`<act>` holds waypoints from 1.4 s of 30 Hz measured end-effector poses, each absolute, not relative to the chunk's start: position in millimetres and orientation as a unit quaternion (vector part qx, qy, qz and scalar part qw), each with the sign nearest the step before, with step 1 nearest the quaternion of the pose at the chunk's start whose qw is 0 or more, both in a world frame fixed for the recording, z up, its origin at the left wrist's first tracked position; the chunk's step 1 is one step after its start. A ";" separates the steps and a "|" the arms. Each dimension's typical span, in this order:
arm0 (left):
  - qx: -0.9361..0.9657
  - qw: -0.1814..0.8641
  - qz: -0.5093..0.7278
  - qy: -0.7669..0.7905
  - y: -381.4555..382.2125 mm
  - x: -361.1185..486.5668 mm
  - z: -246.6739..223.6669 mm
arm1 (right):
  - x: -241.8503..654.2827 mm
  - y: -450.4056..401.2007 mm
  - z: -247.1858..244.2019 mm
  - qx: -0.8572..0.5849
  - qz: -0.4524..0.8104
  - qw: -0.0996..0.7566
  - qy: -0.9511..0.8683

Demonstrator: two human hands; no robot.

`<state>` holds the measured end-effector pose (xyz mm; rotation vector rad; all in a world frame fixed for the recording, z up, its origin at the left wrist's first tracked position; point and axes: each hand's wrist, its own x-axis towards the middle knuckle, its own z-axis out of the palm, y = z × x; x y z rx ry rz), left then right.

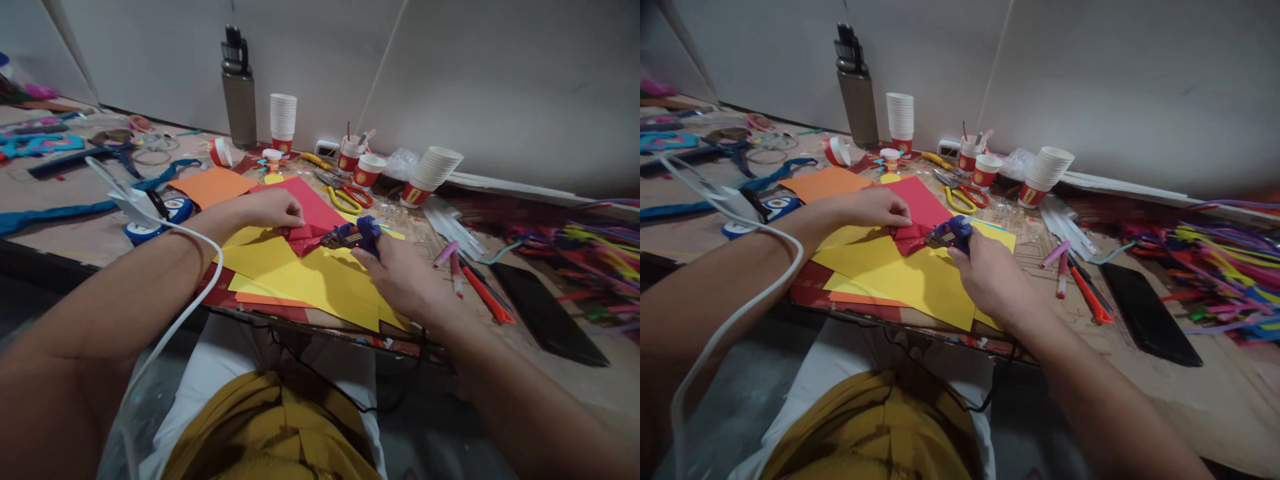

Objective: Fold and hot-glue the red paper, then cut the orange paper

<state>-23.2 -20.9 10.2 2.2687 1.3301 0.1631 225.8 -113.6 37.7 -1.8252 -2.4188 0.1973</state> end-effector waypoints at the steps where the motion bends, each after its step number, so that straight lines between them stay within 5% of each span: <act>1: 0.833 0.255 0.059 0.488 -20.8 -23.5 10.0 | 225.4 -114.3 37.0 -0.595 0.071 0.055 -0.799; 42: 0.819 0.286 0.079 0.490 -20.1 -22.8 7.5 | 216.3 -116.0 32.8 -0.561 0.110 0.076 -0.817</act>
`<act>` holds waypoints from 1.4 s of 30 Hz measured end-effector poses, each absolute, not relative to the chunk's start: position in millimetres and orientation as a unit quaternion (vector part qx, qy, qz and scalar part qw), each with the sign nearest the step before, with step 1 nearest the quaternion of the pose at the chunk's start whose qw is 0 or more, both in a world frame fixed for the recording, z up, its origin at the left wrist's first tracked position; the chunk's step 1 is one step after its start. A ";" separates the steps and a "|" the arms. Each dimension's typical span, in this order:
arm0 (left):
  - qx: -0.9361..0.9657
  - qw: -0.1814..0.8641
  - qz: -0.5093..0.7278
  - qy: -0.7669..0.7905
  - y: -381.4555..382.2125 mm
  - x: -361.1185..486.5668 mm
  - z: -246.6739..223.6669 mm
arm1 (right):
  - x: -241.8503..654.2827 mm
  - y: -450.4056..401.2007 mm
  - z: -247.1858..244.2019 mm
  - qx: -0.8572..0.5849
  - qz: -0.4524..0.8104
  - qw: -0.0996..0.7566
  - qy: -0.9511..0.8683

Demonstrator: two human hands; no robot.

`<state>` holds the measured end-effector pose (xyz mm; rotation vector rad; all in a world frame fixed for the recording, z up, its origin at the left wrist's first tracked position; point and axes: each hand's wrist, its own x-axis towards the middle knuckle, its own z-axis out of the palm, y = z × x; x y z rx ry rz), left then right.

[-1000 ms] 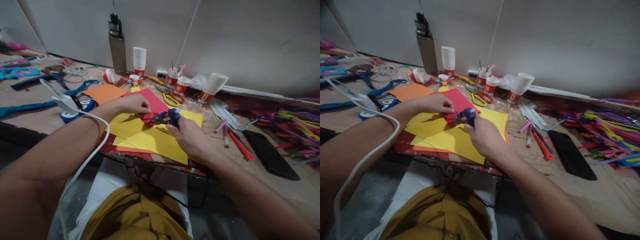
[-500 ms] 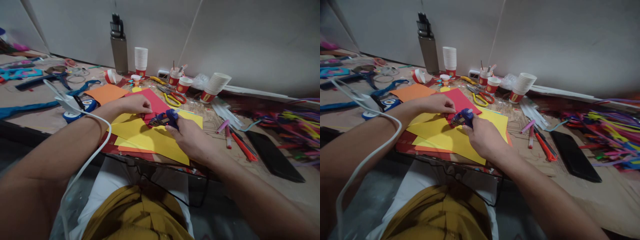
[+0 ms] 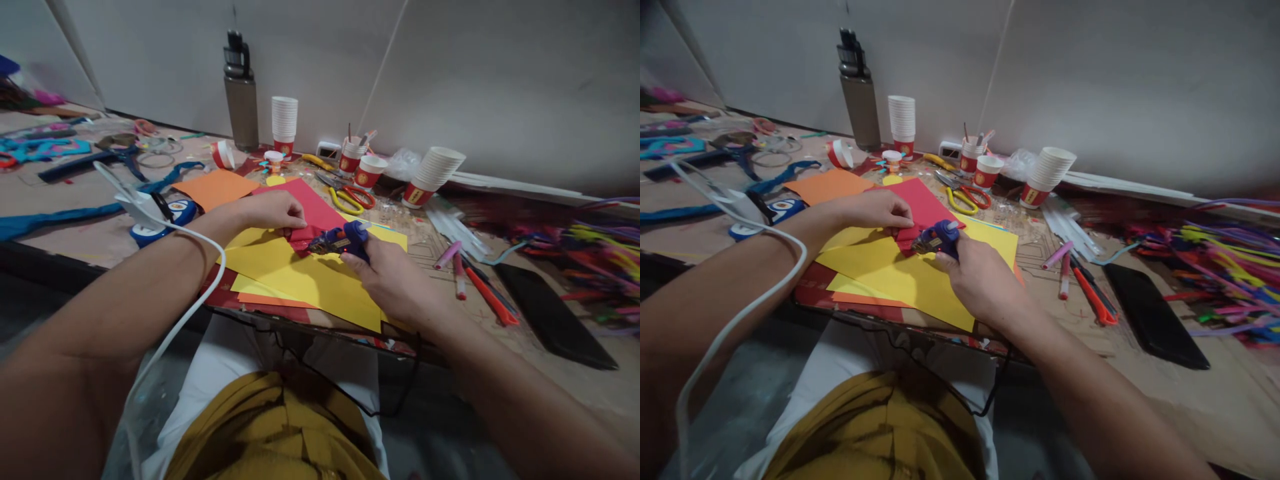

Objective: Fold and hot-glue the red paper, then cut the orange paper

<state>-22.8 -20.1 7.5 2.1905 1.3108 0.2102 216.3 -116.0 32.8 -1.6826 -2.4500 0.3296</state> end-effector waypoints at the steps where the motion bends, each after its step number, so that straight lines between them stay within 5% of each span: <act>1: 0.819 0.285 0.079 0.491 -19.7 -23.1 7.2 | 216.8 -116.1 32.9 -0.564 0.114 0.076 -0.814; 42: 0.829 0.283 0.076 0.477 -18.0 -25.0 5.8 | 218.2 -120.7 37.4 -0.576 0.069 0.052 -0.813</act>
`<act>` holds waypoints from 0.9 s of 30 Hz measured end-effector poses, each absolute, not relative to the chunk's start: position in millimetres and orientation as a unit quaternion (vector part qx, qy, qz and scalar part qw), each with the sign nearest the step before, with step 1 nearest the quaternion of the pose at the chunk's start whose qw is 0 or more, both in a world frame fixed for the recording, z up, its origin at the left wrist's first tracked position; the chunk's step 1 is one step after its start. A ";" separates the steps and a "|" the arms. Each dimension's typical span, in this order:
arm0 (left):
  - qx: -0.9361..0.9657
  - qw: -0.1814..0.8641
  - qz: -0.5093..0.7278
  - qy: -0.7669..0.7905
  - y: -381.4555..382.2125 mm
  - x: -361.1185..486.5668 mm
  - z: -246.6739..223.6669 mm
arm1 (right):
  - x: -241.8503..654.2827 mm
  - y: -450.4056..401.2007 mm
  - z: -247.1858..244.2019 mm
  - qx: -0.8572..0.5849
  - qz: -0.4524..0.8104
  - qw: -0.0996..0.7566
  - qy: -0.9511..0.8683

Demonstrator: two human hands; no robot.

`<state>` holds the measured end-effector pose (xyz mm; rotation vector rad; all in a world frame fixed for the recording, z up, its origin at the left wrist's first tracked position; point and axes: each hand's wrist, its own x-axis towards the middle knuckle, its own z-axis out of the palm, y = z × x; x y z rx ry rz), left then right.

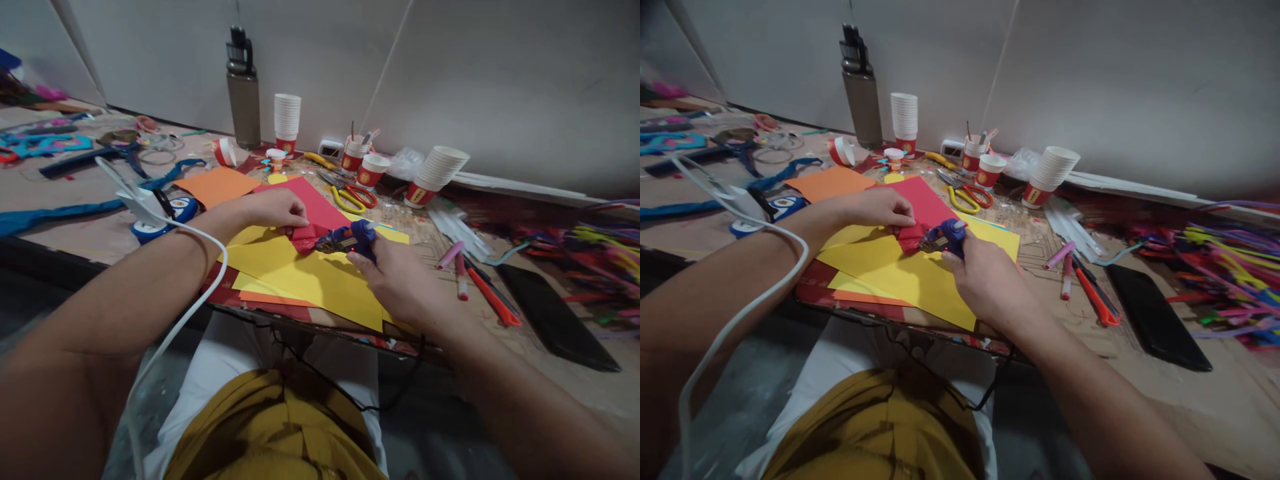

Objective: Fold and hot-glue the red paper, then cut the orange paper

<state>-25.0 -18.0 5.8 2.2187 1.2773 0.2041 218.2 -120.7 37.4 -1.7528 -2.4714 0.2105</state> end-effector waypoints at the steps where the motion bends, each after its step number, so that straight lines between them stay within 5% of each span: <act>1: 0.830 0.280 0.073 0.477 -18.2 -24.7 6.5 | 216.4 -120.8 36.5 -0.570 0.074 0.057 -0.816; 16: 0.822 0.307 0.081 0.472 -19.9 -23.8 7.1 | 218.9 -112.7 29.0 -0.603 0.044 0.074 -0.793; 27: 0.859 0.223 0.057 0.458 -24.3 -19.3 10.8 | 232.2 -99.0 30.4 -0.617 0.051 0.081 -0.781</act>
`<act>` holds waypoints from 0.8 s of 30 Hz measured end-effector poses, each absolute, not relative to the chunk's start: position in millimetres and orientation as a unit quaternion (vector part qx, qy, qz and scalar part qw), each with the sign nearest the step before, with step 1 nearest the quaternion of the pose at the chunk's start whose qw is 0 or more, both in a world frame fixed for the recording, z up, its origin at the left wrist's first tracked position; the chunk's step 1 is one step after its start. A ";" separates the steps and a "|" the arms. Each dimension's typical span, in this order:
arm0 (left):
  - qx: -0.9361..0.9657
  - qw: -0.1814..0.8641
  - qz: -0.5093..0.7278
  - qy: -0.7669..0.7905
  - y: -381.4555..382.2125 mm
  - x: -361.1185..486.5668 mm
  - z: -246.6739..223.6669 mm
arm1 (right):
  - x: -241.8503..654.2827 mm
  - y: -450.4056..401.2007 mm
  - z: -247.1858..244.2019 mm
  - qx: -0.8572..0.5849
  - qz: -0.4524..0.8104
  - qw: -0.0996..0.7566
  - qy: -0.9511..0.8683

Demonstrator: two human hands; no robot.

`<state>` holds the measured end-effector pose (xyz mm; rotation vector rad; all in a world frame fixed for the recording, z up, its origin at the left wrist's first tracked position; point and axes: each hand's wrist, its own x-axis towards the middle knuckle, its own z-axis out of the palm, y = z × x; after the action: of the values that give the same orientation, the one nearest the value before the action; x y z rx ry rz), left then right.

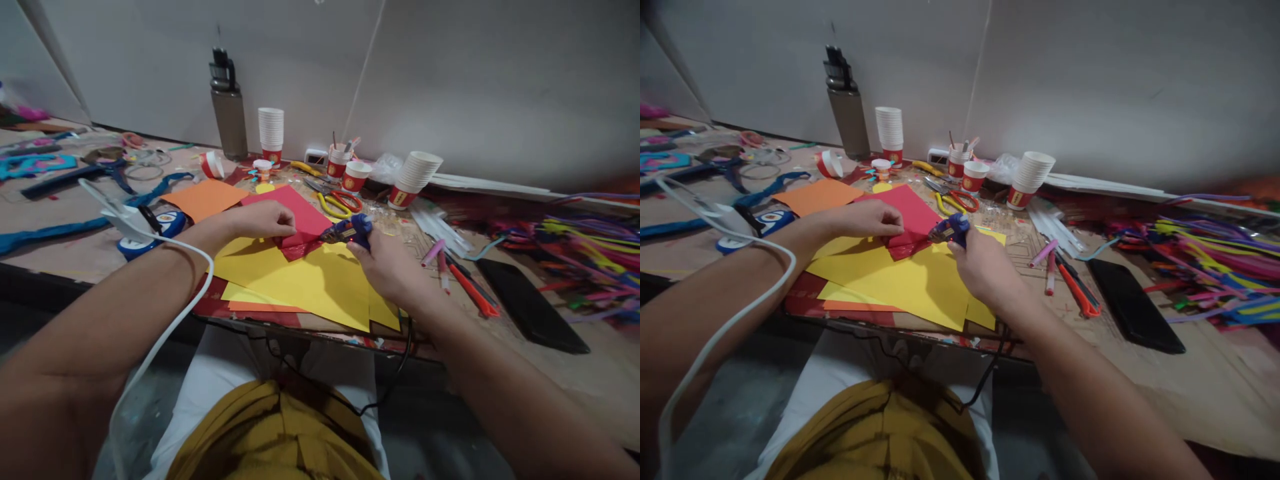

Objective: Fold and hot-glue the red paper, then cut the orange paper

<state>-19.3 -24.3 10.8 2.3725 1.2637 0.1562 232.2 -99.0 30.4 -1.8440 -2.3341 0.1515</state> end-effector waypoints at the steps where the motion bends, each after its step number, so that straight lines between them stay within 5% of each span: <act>1: 0.862 0.209 0.067 0.457 -25.7 -17.7 10.6 | 236.1 -95.6 30.9 -0.626 0.042 0.082 -0.775; 24: 0.839 0.190 0.151 0.486 -31.8 0.2 -1.9 | 254.8 -76.9 29.2 -0.657 -0.017 0.073 -0.750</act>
<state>0.2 -31.8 -1.9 2.3581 1.3666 0.4246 254.8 -76.9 29.2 -1.9740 -2.2511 -0.0506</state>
